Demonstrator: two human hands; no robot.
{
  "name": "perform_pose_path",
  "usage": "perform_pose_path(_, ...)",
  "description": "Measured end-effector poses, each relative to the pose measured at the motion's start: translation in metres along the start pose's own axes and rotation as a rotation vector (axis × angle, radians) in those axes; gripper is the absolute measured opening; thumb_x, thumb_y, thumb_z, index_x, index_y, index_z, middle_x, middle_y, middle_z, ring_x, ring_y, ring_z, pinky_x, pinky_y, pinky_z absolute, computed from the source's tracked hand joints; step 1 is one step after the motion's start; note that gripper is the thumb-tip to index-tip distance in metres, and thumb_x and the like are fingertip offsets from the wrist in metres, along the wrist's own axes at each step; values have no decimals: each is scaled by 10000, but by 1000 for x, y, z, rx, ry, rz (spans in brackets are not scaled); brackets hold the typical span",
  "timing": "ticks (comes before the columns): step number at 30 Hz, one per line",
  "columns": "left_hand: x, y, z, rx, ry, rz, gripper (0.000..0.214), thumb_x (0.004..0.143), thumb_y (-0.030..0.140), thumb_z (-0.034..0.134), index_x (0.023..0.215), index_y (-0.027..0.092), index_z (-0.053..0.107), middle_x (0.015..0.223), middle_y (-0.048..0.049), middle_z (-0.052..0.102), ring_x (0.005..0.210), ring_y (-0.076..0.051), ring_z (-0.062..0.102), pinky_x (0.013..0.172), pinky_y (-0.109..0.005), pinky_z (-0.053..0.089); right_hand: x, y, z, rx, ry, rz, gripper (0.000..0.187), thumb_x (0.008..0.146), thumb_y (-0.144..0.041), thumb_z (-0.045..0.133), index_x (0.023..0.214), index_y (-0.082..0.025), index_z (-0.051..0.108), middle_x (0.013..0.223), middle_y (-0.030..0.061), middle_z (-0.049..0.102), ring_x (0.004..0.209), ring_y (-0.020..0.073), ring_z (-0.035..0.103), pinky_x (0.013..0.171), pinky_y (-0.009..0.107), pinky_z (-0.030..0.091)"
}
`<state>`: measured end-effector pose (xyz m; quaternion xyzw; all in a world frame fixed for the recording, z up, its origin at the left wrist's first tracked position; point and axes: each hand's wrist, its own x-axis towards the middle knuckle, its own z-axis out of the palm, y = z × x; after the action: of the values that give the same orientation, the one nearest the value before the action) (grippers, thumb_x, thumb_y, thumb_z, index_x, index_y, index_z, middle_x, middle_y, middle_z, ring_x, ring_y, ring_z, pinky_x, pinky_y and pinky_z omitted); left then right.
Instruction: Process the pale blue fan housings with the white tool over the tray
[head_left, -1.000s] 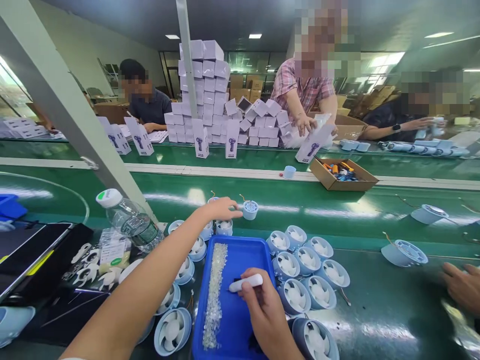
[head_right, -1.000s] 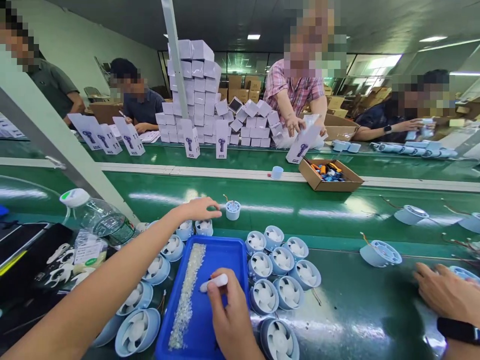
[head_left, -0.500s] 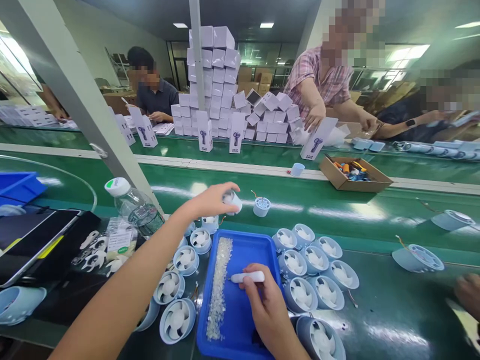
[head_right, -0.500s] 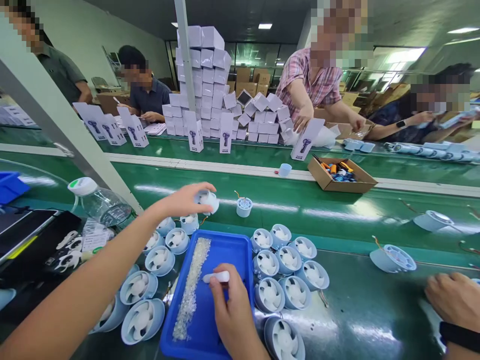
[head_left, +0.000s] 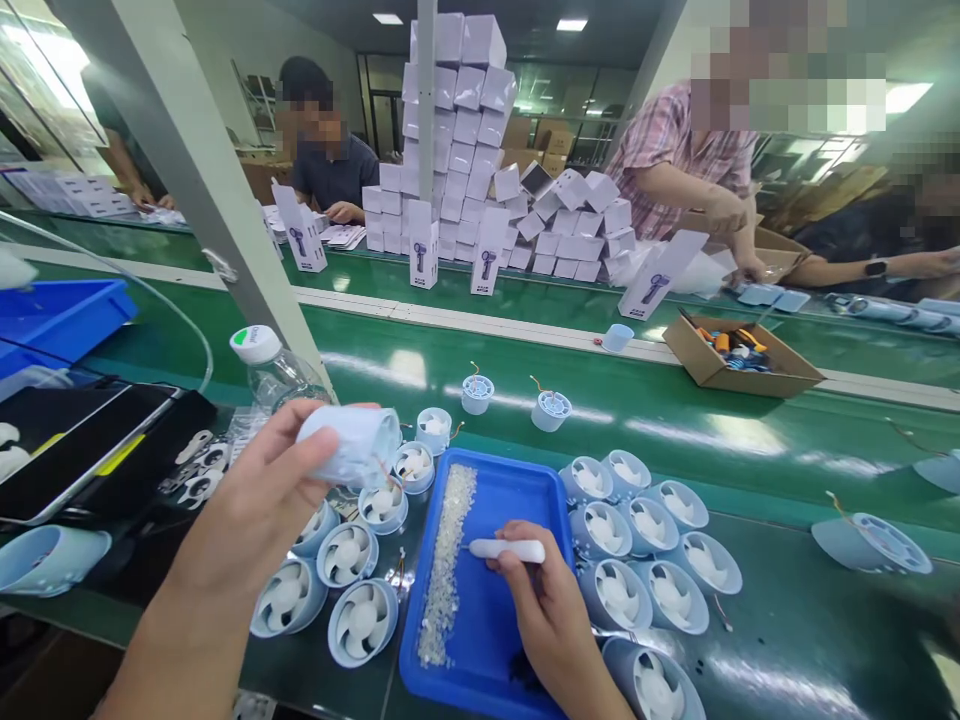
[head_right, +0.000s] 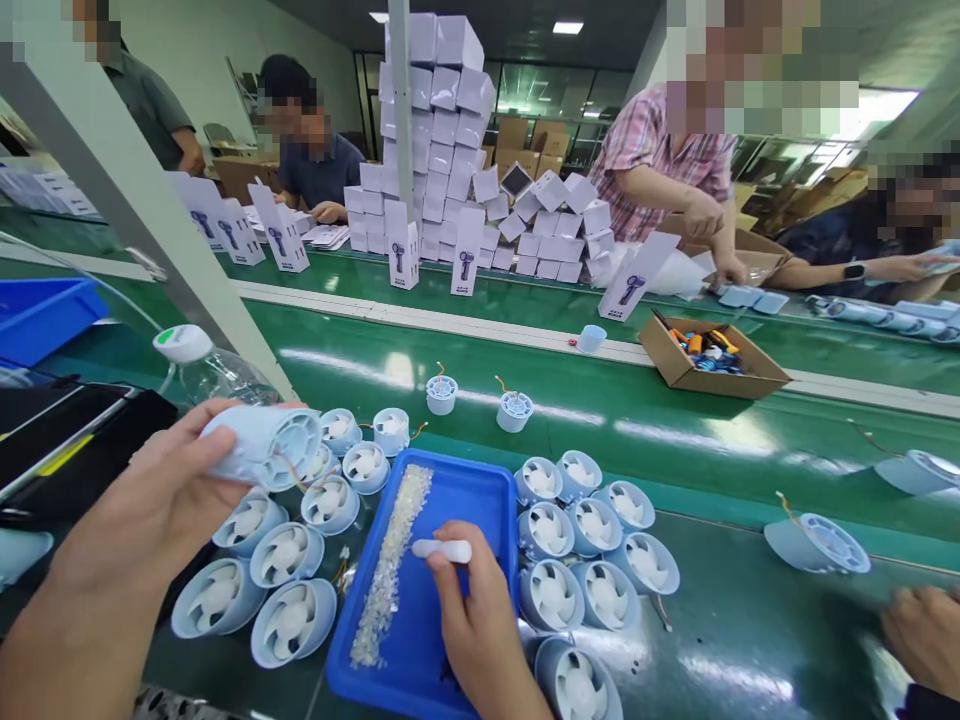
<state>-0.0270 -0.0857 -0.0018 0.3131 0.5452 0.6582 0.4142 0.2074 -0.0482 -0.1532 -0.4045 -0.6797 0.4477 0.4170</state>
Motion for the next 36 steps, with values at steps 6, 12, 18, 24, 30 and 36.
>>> perform_pose_path(6,-15,-18,-25,-119,169,-136,212,759,372,708,931,248,712,1127,-63,708,910,-250,638,639,-284,587,1,-7,0,-77,-15,-31,193,962,-354,440,1011,-205,552,963,44,636,832,142,645,744,247,529)
perform_pose_path(12,-18,-22,-26,-245,244,-174,254,717,276,770,961,223,727,839,-12,738,700,-160,657,604,-194,568,-5,-18,-9,-246,-84,-120,129,960,-313,453,905,-223,528,806,-4,584,714,121,573,651,213,449)
perform_pose_path(18,-21,-27,-30,-317,212,-193,296,610,227,851,877,215,725,708,21,709,588,-126,634,574,-193,574,-37,-15,-10,-128,343,147,326,941,-539,427,1014,-232,507,948,26,560,890,169,523,792,270,385)
perform_pose_path(24,-14,-36,-27,-344,273,-224,379,497,177,898,835,215,729,692,35,712,546,-116,614,540,-183,572,-47,-16,-7,-91,413,210,391,900,-613,451,995,-240,517,906,2,539,853,163,486,803,281,344)
perform_pose_path(30,-19,-33,-20,-266,300,-229,102,758,132,683,814,213,711,690,28,692,543,-107,591,525,-170,552,-44,-18,-8,-136,390,223,412,896,-629,438,979,-234,519,858,0,545,805,166,488,766,284,351)
perform_pose_path(36,-21,-36,-27,-261,308,-235,104,751,145,701,849,181,705,735,7,696,581,-106,594,580,-175,556,-46,-17,-6,-169,371,164,368,916,-592,433,997,-244,520,923,4,548,875,168,503,812,275,352)
